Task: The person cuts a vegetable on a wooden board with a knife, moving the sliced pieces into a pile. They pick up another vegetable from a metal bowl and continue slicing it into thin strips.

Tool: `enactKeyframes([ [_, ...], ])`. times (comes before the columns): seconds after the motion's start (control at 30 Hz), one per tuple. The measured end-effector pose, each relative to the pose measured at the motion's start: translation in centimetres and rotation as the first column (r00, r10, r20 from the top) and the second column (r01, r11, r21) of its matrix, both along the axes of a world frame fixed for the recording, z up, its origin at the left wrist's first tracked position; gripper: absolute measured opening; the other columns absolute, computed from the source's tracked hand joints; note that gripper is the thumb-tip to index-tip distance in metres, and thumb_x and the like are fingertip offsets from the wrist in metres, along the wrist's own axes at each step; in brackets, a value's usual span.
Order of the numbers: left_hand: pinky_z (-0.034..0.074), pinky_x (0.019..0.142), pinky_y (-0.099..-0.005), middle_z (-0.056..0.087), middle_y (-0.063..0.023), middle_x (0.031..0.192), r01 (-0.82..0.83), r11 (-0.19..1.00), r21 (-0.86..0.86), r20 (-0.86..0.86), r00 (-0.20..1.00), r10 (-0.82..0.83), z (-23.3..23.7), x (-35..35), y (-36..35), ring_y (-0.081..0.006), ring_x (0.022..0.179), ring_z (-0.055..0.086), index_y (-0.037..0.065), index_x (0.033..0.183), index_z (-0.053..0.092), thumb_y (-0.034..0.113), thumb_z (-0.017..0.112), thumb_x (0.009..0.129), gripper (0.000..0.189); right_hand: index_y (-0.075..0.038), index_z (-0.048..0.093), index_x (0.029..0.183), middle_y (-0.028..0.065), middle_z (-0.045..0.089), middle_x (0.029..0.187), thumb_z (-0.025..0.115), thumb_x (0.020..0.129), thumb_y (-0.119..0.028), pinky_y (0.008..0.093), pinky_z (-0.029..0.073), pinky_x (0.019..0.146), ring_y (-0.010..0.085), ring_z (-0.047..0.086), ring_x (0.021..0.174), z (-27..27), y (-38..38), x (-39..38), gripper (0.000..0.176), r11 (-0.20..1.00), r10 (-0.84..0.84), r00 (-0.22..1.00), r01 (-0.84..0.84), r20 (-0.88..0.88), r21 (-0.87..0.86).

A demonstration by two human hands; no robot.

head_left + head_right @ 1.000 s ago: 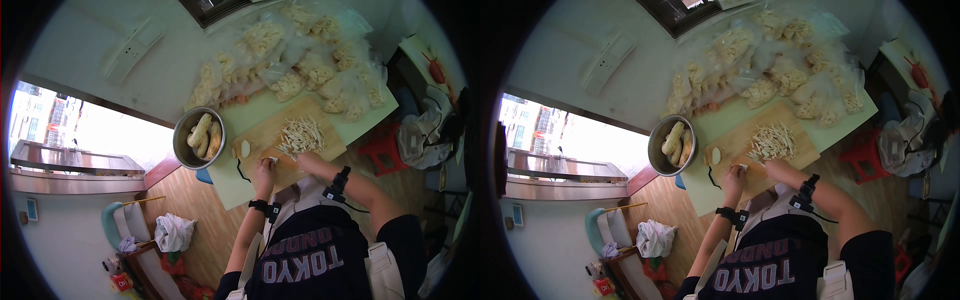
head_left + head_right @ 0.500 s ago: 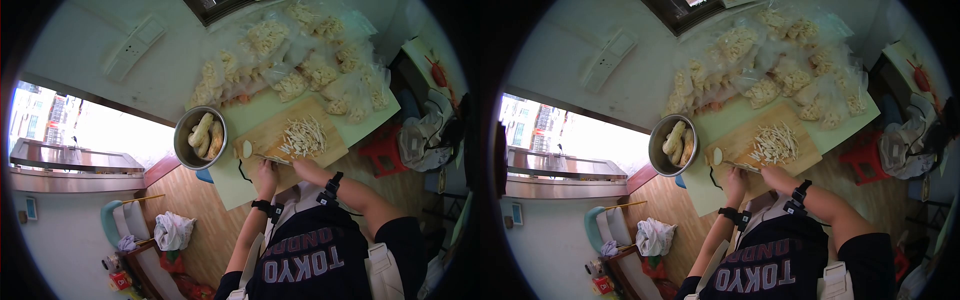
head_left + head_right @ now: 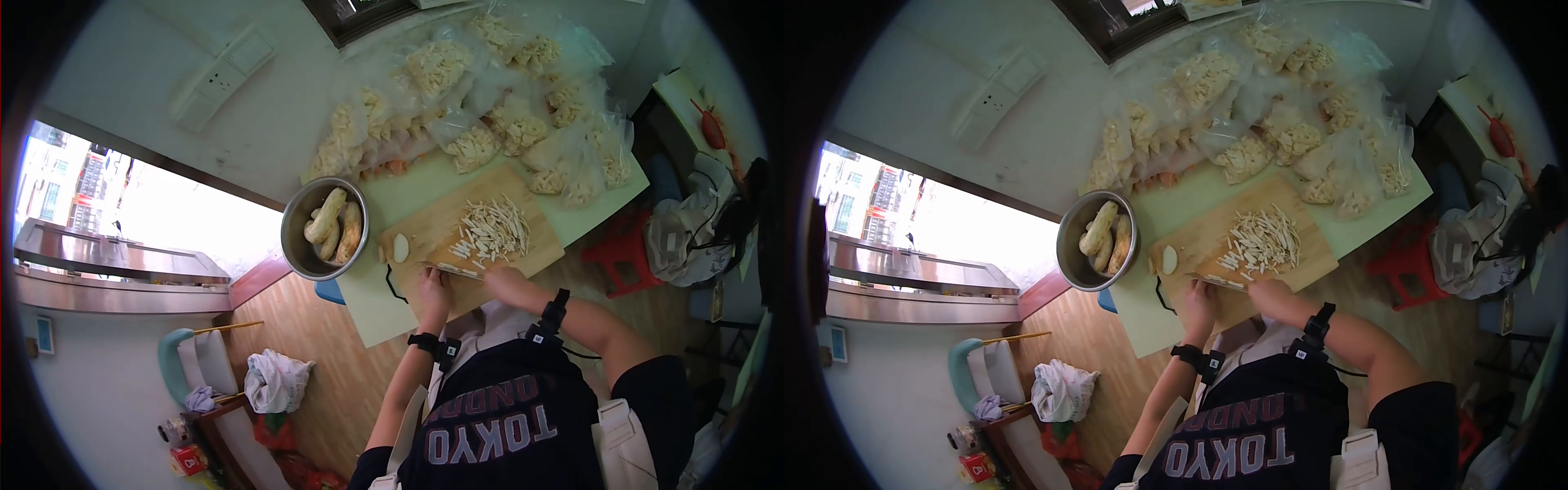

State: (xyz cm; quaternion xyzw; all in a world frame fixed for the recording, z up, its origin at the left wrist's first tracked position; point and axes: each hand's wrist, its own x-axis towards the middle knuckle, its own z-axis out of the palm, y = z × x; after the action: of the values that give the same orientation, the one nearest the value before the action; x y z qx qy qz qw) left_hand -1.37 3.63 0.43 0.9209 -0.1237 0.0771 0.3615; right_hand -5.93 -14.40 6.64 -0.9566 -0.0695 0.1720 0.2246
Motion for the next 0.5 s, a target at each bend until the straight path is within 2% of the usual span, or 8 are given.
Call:
enactKeyframes([
  [0.07, 0.042, 0.073, -0.0412, 0.057, -0.0173, 0.084, 0.01, 1.0, -0.018, -0.021, 1.0, -0.01, -0.1, 0.0, 0.1, -0.035, 0.081, 0.052, 0.001, 0.084, 0.06, 0.005, 0.057, 0.074, 0.011, 0.002, 0.058, 0.081, 0.0197, 0.062, 0.075, 0.048, 0.077, -0.01, 0.045, 0.049, 0.062, 0.0364, 0.061, 0.069, 0.0, 0.4, -0.1, 0.016, 1.0, -0.001, 0.998, -0.001, -0.063, -0.031],
  [0.13, 0.042, 0.074, -0.0415, 0.057, -0.0177, 0.085, 0.018, 0.999, -0.03, -0.042, 0.999, -0.019, 0.2, 0.0, 0.4, -0.0352, 0.081, 0.052, 0.001, 0.085, 0.06, 0.005, 0.056, 0.074, 0.012, 0.001, 0.062, 0.074, 0.0201, 0.061, 0.071, 0.052, 0.071, -0.007, 0.042, 0.05, 0.062, 0.034, 0.062, 0.068, -0.1, 1.0, -0.1, 0.013, 0.998, -0.06, 0.996, 0.058, -0.067, -0.025],
  [0.23, 0.042, 0.075, -0.0417, 0.057, -0.018, 0.086, 0.026, 1.0, -0.017, -0.066, 0.997, -0.027, 0.3, 0.2, 0.3, -0.0354, 0.082, 0.052, 0.001, 0.085, 0.06, 0.005, 0.057, 0.074, 0.012, 0.002, 0.062, 0.074, 0.0203, 0.061, 0.072, 0.052, 0.071, -0.007, 0.0421, 0.05, 0.062, 0.0344, 0.062, 0.069, -0.6, 0.9, 0.3, 0.013, 1.0, 0.005, 1.0, -0.005, -0.005, 0.007],
  [0.37, 0.042, 0.075, -0.0421, 0.058, -0.0173, 0.086, 0.025, 1.0, -0.009, -0.049, 0.998, -0.025, 0.1, 0.3, 0.2, -0.0356, 0.082, 0.052, 0.001, 0.083, 0.06, 0.006, 0.057, 0.074, 0.011, 0.002, 0.062, 0.074, 0.0202, 0.061, 0.07, 0.052, 0.071, -0.006, 0.0421, 0.05, 0.062, 0.0347, 0.062, 0.069, -1.0, 1.5, 1.2, 0.013, 0.998, -0.039, 0.999, 0.039, -0.003, 0.045],
  [0.5, 0.042, 0.074, -0.0424, 0.058, -0.0165, 0.085, 0.039, 0.999, 0.038, -0.091, 0.995, -0.035, 0.1, 0.3, 0.3, -0.0351, 0.082, 0.052, 0.002, 0.08, 0.059, 0.007, 0.057, 0.074, 0.008, 0.002, 0.061, 0.073, 0.0203, 0.06, 0.067, 0.052, 0.075, -0.009, 0.0416, 0.049, 0.059, 0.0349, 0.062, 0.067, -3.2, 1.8, 2.1, 0.014, 0.997, -0.066, 0.998, 0.067, -0.017, 0.043],
])
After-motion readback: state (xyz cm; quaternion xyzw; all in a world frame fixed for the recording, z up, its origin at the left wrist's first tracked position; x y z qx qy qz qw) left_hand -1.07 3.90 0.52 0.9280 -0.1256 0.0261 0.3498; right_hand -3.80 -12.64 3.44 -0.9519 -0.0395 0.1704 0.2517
